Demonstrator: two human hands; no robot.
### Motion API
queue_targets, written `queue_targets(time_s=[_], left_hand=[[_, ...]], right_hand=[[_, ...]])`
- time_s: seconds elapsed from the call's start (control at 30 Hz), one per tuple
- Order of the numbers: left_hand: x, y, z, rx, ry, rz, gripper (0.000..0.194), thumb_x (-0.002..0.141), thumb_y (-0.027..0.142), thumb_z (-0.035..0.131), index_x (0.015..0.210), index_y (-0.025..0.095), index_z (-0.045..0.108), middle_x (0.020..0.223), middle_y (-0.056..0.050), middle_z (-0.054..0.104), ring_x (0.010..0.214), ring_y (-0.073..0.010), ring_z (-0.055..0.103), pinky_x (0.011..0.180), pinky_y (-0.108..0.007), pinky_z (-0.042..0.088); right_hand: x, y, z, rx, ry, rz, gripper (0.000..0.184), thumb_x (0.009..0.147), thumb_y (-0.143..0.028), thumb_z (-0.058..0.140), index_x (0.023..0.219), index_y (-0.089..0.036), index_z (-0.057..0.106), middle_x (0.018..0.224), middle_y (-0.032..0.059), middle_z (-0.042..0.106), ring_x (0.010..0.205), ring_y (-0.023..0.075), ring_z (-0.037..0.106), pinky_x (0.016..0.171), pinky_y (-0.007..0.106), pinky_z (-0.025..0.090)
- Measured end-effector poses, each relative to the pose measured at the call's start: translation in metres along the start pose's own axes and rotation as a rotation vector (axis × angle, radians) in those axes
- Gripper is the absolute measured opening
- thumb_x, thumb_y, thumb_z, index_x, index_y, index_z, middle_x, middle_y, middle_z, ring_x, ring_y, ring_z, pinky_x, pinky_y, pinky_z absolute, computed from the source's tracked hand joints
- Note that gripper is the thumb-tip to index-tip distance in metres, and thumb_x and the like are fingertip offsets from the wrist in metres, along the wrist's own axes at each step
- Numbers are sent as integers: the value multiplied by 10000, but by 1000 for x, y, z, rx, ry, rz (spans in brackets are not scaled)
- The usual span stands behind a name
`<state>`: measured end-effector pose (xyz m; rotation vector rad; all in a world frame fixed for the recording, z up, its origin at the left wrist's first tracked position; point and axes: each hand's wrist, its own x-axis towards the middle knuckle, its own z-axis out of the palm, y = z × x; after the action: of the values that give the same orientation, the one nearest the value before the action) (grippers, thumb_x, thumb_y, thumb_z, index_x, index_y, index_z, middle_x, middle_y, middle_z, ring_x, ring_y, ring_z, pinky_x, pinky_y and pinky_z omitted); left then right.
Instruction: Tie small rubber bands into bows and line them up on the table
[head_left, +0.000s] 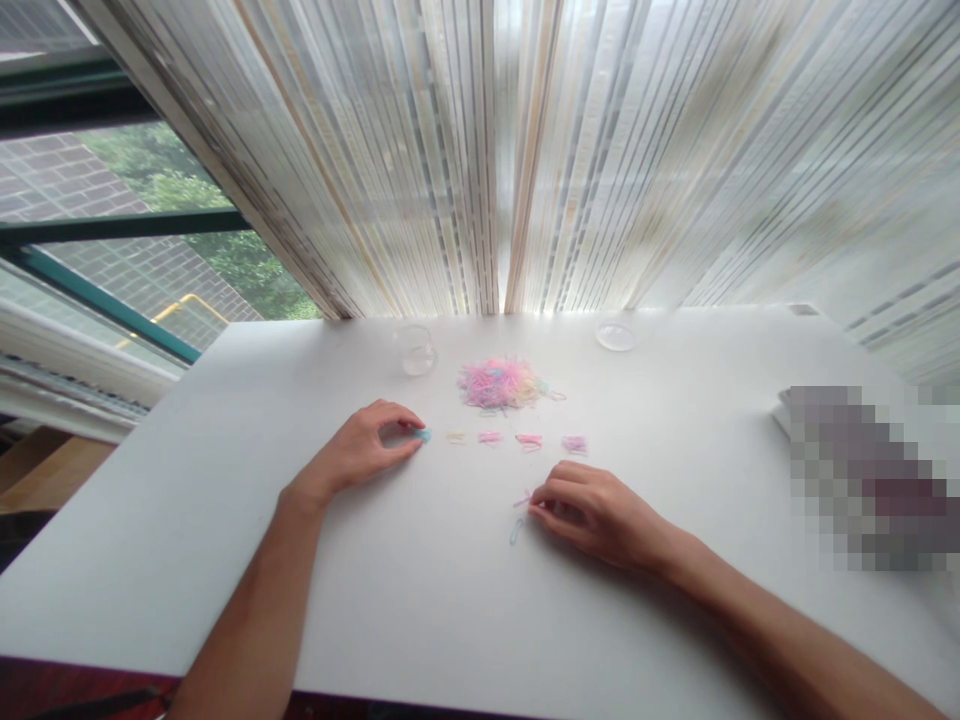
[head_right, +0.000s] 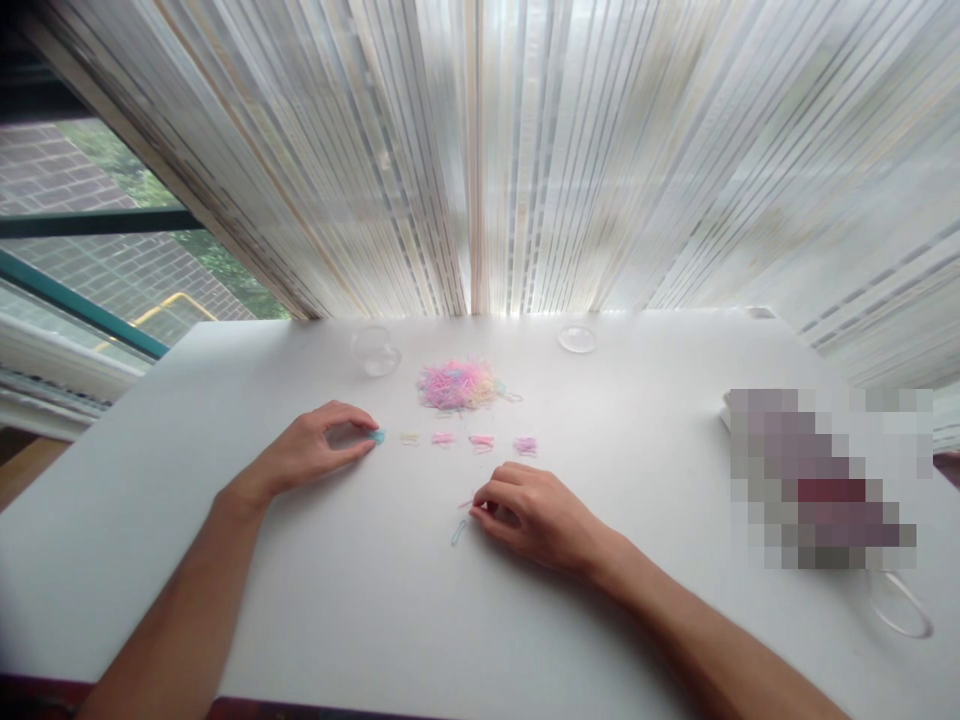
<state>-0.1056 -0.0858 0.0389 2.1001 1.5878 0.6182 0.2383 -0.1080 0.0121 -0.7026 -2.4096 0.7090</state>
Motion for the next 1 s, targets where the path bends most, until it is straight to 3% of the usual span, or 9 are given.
queue_targets(time_s=[0.23,0.37,0.47,0.53,0.7,0.83,1.0], left_hand=[[-2,4,-3,-21,22,22,265,801,383,724,1014,224,725,1080,-57,711,988,-225,664,954,-359,525],[-5,42,10,-134,-51,144,280,837,335,731,1093,229,695,1085,-51,705,898,-179,639,850,-300,540],[-8,75,31,-220,-194,287,265,844,276,745,1095,217,686,1034,-36,730,835,-156,635,813,-279,530],[-9,87,46,-207,-211,361,262,850,258,748,1101,210,688,988,-24,747,773,-144,630,800,-286,517],[-12,87,67,-187,-96,406,107,917,246,666,993,201,726,819,-7,749,620,-120,572,661,-266,477],[-11,84,69,-196,-78,404,119,930,252,637,939,202,745,715,-9,717,570,-123,538,603,-263,453],[-11,82,67,-229,-109,358,105,906,220,641,932,211,742,754,-17,720,578,-121,526,603,-260,457]], right_hand=[[1,0,0,-14,53,-37,152,976,-193,553,928,-184,697,765,47,659,679,147,587,602,249,462],[2,0,2,-38,150,-66,136,977,-209,573,922,-184,695,763,44,655,661,140,585,596,246,465],[3,1,2,-44,214,-81,122,974,-215,589,920,-188,694,752,37,655,656,136,594,604,242,474],[3,3,3,-44,239,-85,120,975,-220,592,919,-189,694,740,32,654,648,134,596,600,239,475],[2,4,5,-42,226,-85,123,980,-236,588,920,-198,689,732,28,652,634,133,589,587,237,470],[1,2,6,-44,213,-111,98,974,-211,593,927,-200,678,736,33,665,663,145,596,595,246,461],[0,-1,4,-38,208,-96,96,972,-206,584,950,-201,677,751,37,672,679,150,596,604,253,458]])
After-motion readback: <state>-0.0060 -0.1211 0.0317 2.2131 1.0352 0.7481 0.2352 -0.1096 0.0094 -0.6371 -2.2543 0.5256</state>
